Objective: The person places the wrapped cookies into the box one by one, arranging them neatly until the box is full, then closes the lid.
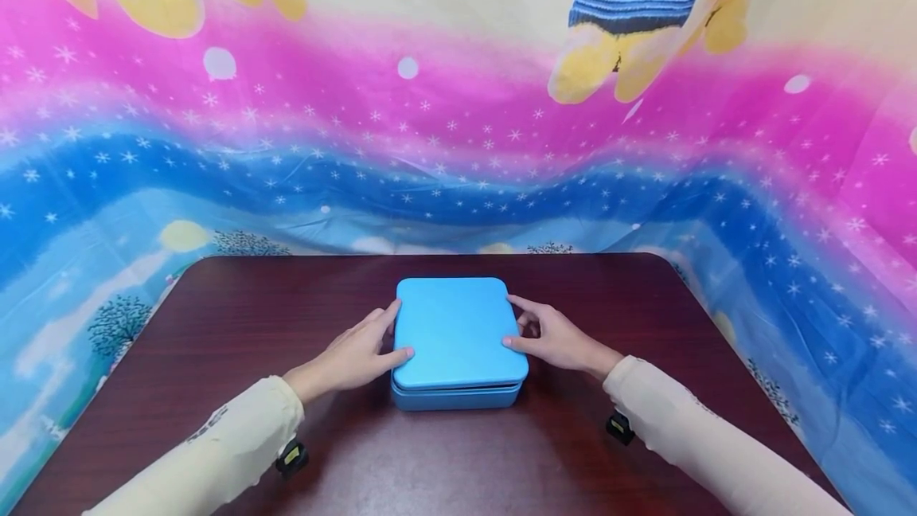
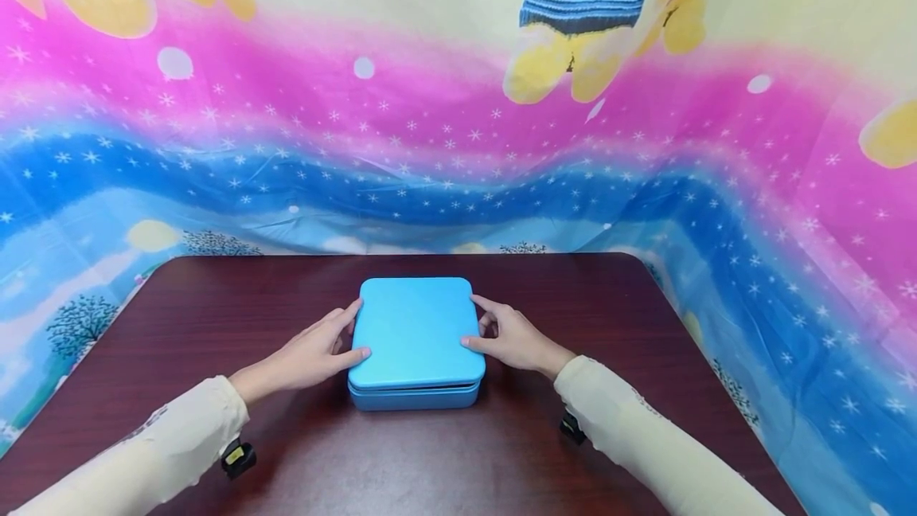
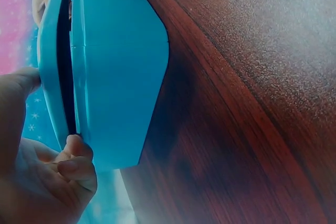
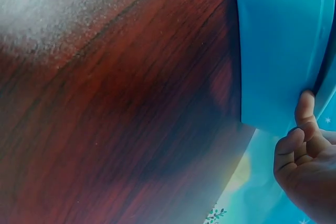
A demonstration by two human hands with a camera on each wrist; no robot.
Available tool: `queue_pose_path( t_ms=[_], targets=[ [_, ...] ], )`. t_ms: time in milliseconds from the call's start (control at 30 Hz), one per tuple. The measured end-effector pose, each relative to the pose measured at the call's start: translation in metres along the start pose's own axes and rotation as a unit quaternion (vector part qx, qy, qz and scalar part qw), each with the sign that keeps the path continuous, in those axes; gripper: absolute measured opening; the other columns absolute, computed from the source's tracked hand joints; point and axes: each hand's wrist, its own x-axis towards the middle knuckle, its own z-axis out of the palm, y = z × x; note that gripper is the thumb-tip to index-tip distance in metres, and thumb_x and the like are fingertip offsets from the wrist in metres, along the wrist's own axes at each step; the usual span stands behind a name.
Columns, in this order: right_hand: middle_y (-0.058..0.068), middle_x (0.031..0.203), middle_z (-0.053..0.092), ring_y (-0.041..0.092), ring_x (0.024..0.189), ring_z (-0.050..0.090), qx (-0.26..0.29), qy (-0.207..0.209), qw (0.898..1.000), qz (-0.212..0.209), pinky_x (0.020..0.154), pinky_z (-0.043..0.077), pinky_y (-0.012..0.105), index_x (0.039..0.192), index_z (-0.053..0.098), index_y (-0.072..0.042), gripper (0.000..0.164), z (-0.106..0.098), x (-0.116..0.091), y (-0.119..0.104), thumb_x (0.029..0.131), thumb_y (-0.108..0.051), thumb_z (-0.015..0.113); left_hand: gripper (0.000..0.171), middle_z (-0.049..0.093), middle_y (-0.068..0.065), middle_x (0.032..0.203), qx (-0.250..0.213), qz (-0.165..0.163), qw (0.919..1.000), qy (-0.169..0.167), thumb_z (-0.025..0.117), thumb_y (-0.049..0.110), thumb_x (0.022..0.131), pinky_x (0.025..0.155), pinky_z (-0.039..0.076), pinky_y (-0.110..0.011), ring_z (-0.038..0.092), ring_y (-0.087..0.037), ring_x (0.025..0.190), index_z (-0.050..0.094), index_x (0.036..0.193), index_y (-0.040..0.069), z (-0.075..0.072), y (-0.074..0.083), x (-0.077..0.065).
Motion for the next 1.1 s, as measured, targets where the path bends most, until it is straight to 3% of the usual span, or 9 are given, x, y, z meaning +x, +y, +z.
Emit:
queue_pose_path(
  t_ms=[333, 733, 1100],
  targets=[
    [0.001, 0.091, 0.059, 0.015, 0.074, 0.051, -0.017, 0.0, 1.0, 0.009, 0.064, 0.043, 0.027, 0.159, 0.03, -0.004, 0.084, 0.0039, -0.0022, -0.0061, 0.093, -0.036, 0.072, 0.09, 0.055, -0.009, 0.128, -0.017, -0.003, 0.9997, -0.018, 0.066, 0.043, 0.095, 0.07, 0.042, -0.027, 0.051, -0.01, 0.084, 0.019, 0.162, 0.006, -0.0009, 0.0009, -0.0048],
    [-0.001, 0.091, 0.059, 0.012, 0.072, 0.051, -0.041, -0.003, 0.999, 0.016, 0.063, 0.044, 0.026, 0.16, 0.027, -0.003, 0.087, 0.0053, -0.0041, -0.0078, 0.094, -0.04, 0.07, 0.09, 0.055, -0.009, 0.128, -0.022, -0.002, 0.9997, -0.014, 0.066, 0.042, 0.095, 0.068, 0.041, -0.027, 0.049, -0.01, 0.082, 0.019, 0.162, 0.006, -0.001, 0.0004, -0.0034],
    [0.0, 0.088, 0.059, 0.016, 0.07, 0.052, -0.031, -0.005, 0.999, 0.015, 0.062, 0.044, 0.026, 0.158, 0.028, -0.001, 0.086, 0.0077, -0.007, -0.0048, 0.094, -0.037, 0.071, 0.089, 0.055, -0.008, 0.125, -0.019, -0.003, 0.9998, -0.008, 0.068, 0.042, 0.093, 0.064, 0.041, -0.026, 0.049, -0.01, 0.079, 0.022, 0.162, 0.006, 0.0015, 0.0009, -0.001]
  ],
)
